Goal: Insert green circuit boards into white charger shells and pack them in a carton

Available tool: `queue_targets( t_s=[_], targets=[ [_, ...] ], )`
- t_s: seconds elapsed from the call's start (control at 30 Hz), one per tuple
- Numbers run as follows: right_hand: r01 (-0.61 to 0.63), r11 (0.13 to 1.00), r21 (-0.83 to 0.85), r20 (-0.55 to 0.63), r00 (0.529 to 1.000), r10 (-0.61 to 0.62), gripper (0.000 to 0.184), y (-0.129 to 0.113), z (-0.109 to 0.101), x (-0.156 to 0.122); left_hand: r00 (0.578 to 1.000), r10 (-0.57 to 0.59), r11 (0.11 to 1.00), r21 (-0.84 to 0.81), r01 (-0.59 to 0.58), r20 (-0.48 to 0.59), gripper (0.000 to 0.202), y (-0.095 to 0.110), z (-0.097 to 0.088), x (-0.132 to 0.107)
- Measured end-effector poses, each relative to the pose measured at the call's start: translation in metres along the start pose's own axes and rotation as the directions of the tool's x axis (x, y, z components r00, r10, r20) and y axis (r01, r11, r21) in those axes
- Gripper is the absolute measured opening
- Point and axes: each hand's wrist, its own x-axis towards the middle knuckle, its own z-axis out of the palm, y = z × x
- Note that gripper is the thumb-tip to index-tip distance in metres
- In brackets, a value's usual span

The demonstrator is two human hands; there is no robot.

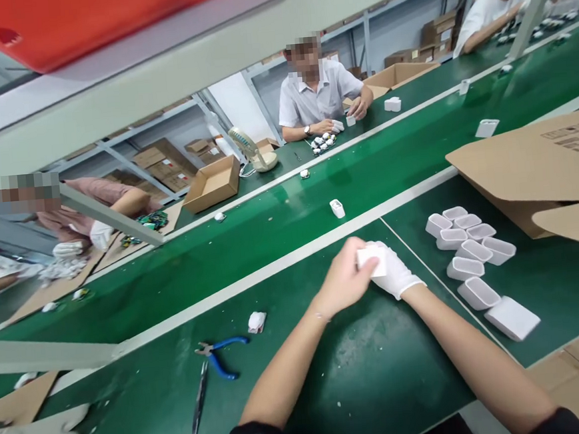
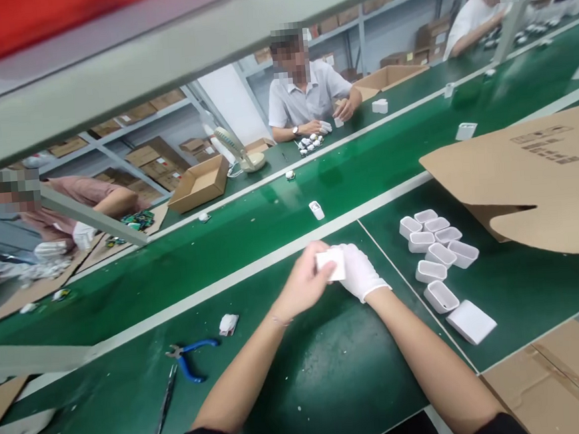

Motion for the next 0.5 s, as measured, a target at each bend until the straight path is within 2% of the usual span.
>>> queue_targets(
  t_s=[0.1, 0.2, 0.27, 0.37, 0.5],
  targets=[
    [0.024, 0.994, -0.102, 0.101, 0.995, -0.014, 0.016, 0.0, -0.004, 0.003, 0.973, -0.213, 0.914, -0.371, 0.166, -0.089, 0.042, -0.029, -0.041, -0.027],
    [0.05, 0.984, -0.172, 0.146, 0.989, -0.024, 0.024, -0.003, -0.004, 0.007, 0.916, -0.378, 0.797, -0.551, 0.248, -0.135, 0.047, -0.058, -0.063, -0.052],
    [0.074, 0.979, -0.189, 0.17, 0.985, -0.041, 0.021, -0.004, -0.003, 0.008, 0.895, -0.425, 0.754, -0.601, 0.265, -0.138, 0.044, -0.071, -0.068, -0.064],
    [0.116, 0.979, -0.166, 0.194, 0.977, -0.082, 0.012, -0.007, -0.003, 0.006, 0.883, -0.452, 0.723, -0.632, 0.279, -0.128, 0.047, -0.077, -0.069, -0.073],
    [0.232, 0.97, -0.069, 0.208, 0.955, -0.213, 0.026, -0.025, -0.008, -0.004, 0.885, -0.462, 0.688, -0.652, 0.317, -0.057, 0.049, -0.076, -0.068, -0.075]
  ],
)
